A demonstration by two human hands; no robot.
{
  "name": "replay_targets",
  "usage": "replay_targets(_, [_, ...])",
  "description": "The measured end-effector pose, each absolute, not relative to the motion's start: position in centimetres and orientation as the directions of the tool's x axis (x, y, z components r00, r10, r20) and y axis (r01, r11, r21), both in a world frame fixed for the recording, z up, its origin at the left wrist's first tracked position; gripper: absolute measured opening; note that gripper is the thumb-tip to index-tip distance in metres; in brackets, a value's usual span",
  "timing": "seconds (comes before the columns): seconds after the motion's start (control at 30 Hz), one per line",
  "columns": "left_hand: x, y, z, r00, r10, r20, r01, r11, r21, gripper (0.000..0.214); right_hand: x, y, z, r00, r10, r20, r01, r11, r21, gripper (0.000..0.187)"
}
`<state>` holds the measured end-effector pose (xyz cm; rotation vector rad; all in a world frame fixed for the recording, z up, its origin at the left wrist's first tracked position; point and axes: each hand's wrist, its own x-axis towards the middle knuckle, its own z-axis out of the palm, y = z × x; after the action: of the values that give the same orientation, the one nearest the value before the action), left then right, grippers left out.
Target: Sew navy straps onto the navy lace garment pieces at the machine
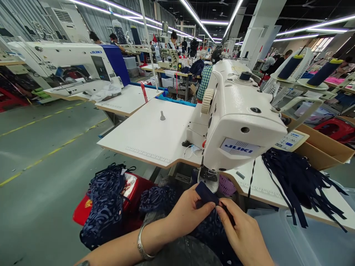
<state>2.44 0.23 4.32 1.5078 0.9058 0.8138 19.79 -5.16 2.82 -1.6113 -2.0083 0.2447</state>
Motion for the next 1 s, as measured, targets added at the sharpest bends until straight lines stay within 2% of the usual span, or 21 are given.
replay_targets(0.1, [2.4,0.3,4.3,0.456,0.890,0.016,0.156,-0.097,0.983,0.005,20.1,-5.2,2.5,-0.176,0.936,0.306,0.868,0.294,-0.399,0.024])
replay_targets(0.23, [2.5,0.2,3.8,0.471,0.879,-0.075,0.096,0.034,0.995,0.017,20.3,-5.1,2.0,-0.216,0.927,0.306,0.868,0.326,-0.375,0.023])
replay_targets(0.3, [2.7,0.1,3.4,0.490,0.864,-0.113,0.029,0.114,0.993,0.021,20.2,-5.1,2.1,-0.227,0.923,0.311,0.838,0.348,-0.420,0.023])
replay_targets(0.43, [3.1,0.0,3.0,0.510,0.853,-0.109,-0.125,0.199,0.972,0.023,20.1,-5.2,2.7,-0.241,0.932,0.272,0.688,0.362,-0.629,0.026])
replay_targets(0.57, [2.9,0.1,3.5,0.467,0.872,-0.148,-0.121,0.229,0.966,0.027,20.5,-5.2,2.9,0.008,0.960,0.281,0.664,0.205,-0.719,0.020])
replay_targets(0.63, [2.7,0.2,3.9,0.469,0.870,-0.150,-0.108,0.226,0.968,0.026,20.7,-5.2,2.7,0.045,0.954,0.297,0.671,0.191,-0.716,0.023])
replay_targets(0.77, [2.5,0.2,4.0,0.482,0.867,-0.124,-0.110,0.201,0.973,0.024,20.2,-5.4,2.3,-0.049,0.916,0.399,0.735,0.304,-0.607,0.017])
replay_targets(0.9, [2.7,0.0,3.6,0.455,0.884,-0.108,-0.089,0.166,0.982,0.023,19.7,-5.4,2.0,-0.122,0.824,0.553,0.828,0.392,-0.401,0.019])
replay_targets(1.0, [2.8,-0.1,3.7,0.424,0.903,-0.069,-0.012,0.082,0.997,0.015,19.7,-5.7,1.5,-0.181,0.780,0.599,0.872,0.410,-0.269,0.019])
